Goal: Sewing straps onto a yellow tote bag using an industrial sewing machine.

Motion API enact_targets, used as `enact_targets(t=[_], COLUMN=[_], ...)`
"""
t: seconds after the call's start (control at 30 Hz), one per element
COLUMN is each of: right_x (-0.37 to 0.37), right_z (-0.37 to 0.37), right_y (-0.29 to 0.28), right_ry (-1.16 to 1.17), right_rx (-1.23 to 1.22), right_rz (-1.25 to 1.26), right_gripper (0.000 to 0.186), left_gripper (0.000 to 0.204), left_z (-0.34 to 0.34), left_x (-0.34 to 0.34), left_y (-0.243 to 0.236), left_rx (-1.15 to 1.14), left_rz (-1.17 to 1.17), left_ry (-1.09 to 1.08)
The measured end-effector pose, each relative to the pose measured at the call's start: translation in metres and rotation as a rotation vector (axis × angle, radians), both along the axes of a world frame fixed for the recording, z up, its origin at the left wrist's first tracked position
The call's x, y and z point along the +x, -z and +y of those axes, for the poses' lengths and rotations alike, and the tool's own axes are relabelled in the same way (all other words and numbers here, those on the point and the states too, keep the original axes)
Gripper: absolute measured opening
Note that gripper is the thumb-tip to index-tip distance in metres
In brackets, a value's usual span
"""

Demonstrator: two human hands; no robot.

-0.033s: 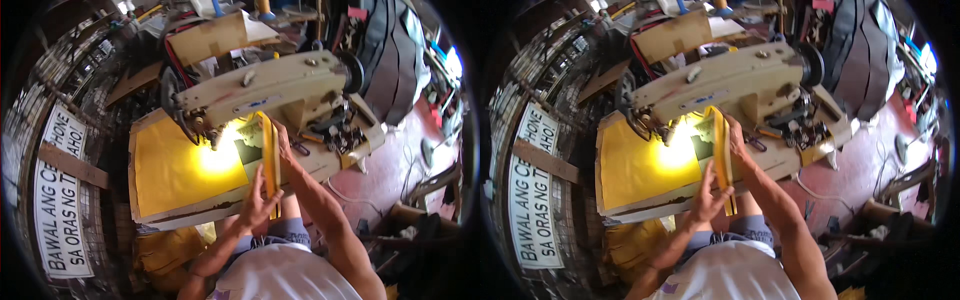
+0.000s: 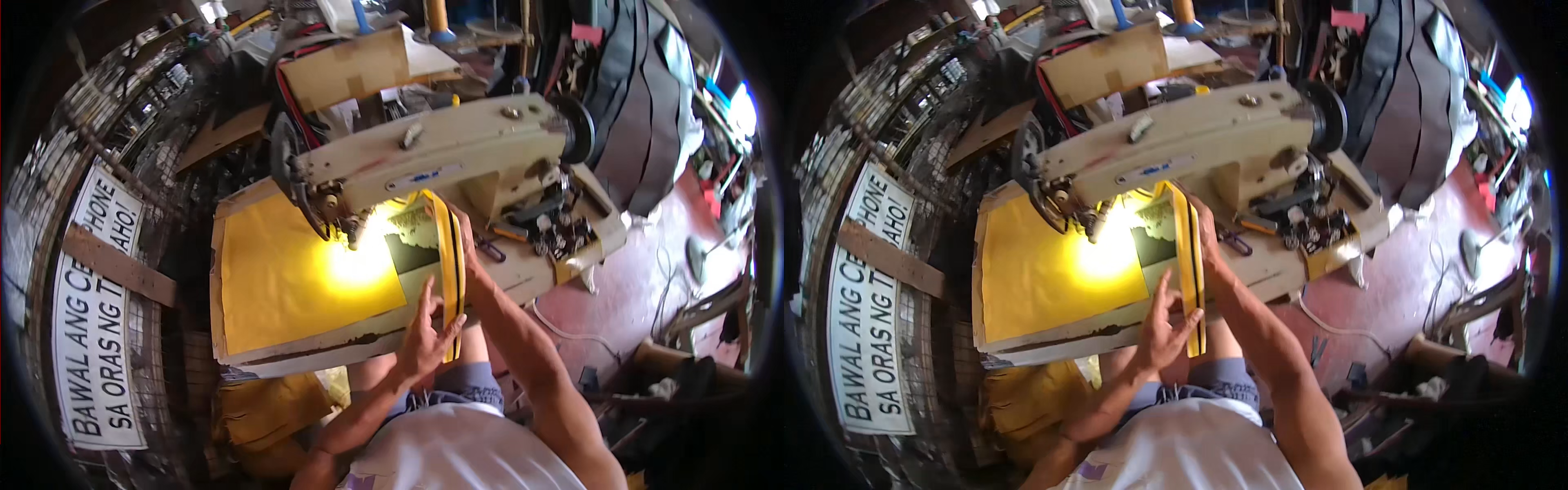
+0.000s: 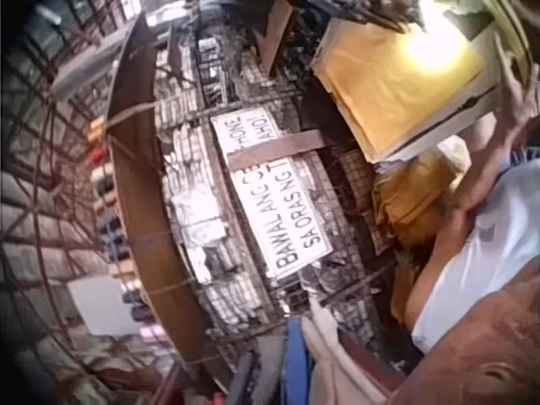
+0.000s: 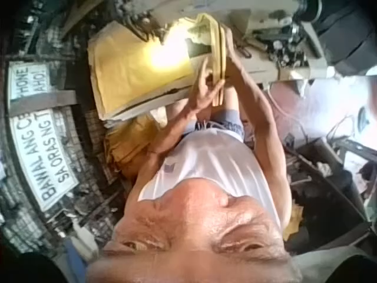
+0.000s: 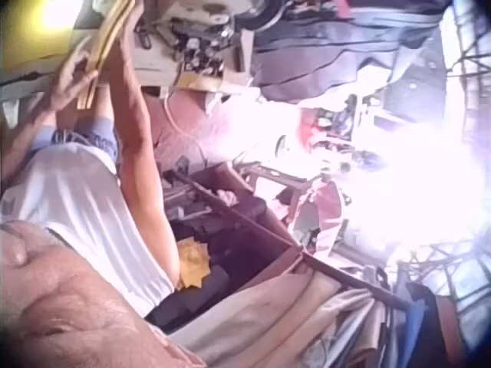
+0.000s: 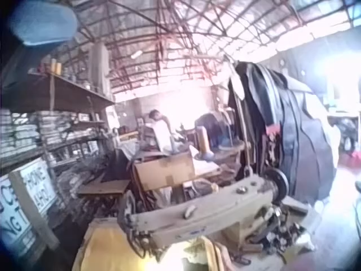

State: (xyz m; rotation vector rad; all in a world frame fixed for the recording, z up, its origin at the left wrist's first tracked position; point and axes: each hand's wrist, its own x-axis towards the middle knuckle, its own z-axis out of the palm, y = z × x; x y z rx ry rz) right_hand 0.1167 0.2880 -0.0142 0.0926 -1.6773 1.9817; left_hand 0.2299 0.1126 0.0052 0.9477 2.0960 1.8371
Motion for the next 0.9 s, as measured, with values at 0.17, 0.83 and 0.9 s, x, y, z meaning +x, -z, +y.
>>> enact_targets(t=[0.17, 0.83, 0.9], right_x=[-0.008, 0.099, 0.109], right_z=[0.0, -0.082, -0.096], right_y=[0.032, -0.034, -0.032], right_ry=[-0.076, 0.456, 0.288], right_rx=[-0.081, 1.174, 1.213], right_rz=[0.069, 0.148, 0.174], right_gripper=[0.051, 0.059, 0.053], left_gripper=[0.039, 0.025, 0.027], left_z=[-0.021, -0.133, -0.129], left_x=[0.024, -0.064, -0.057], left_y=[-0.008, -0.011, -0.012], left_rx=[0.185, -0.505, -0.538], left_rz=[-0.629, 0.82, 0.829], left_ry=[0.214, -0.481, -0.411])
